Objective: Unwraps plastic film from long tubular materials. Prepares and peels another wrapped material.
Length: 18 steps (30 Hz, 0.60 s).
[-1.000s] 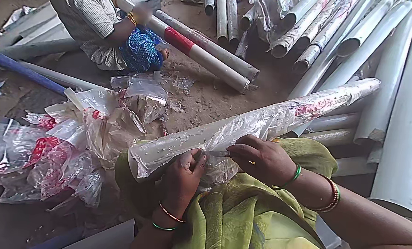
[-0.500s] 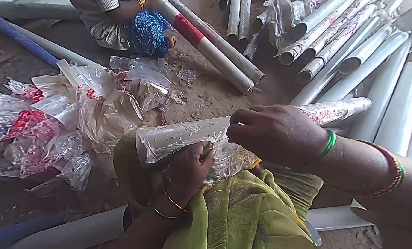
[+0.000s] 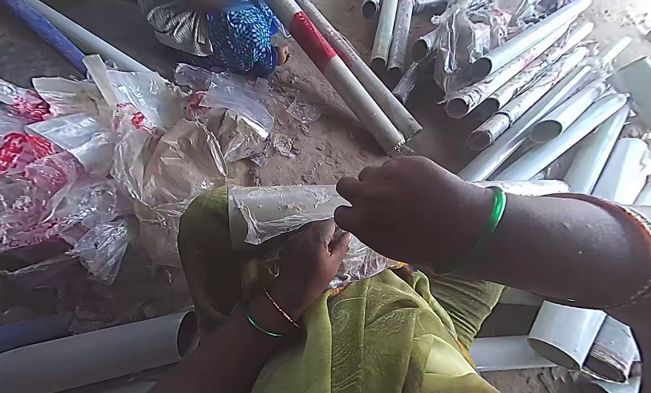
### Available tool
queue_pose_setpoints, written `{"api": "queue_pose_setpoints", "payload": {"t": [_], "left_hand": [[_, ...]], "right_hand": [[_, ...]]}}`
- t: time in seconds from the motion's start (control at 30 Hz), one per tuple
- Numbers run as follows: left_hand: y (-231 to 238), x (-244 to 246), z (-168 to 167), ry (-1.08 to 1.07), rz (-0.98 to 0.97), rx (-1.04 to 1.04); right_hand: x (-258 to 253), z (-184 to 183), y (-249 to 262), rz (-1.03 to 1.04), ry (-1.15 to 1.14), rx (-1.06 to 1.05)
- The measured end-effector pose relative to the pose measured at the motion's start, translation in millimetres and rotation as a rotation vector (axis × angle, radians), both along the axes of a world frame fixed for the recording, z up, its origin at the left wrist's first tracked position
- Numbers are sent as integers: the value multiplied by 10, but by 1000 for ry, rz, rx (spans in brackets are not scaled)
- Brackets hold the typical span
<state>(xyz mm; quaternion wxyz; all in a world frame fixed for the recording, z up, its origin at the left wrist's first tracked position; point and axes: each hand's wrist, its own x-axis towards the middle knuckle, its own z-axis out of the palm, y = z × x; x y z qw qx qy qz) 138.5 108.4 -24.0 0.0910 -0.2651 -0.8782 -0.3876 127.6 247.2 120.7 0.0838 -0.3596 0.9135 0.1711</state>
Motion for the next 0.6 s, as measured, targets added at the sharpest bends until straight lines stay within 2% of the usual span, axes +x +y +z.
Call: {"api": "queue_pose_setpoints", "payload": {"t": [0.23, 0.43, 0.53, 0.6], "left_hand": [[-8, -16, -33, -34, -33, 36], [-12, -20, -38, -26, -35, 35], [-20, -25, -61, -31, -45, 38], [-21, -25, -50, -18, -38, 32]], "right_hand": [[-101, 108, 96, -11, -113, 56], [-32, 11, 125, 76, -21, -5], [-103, 63, 96, 29, -133, 1], [-172, 176, -32, -30, -232, 85]]}}
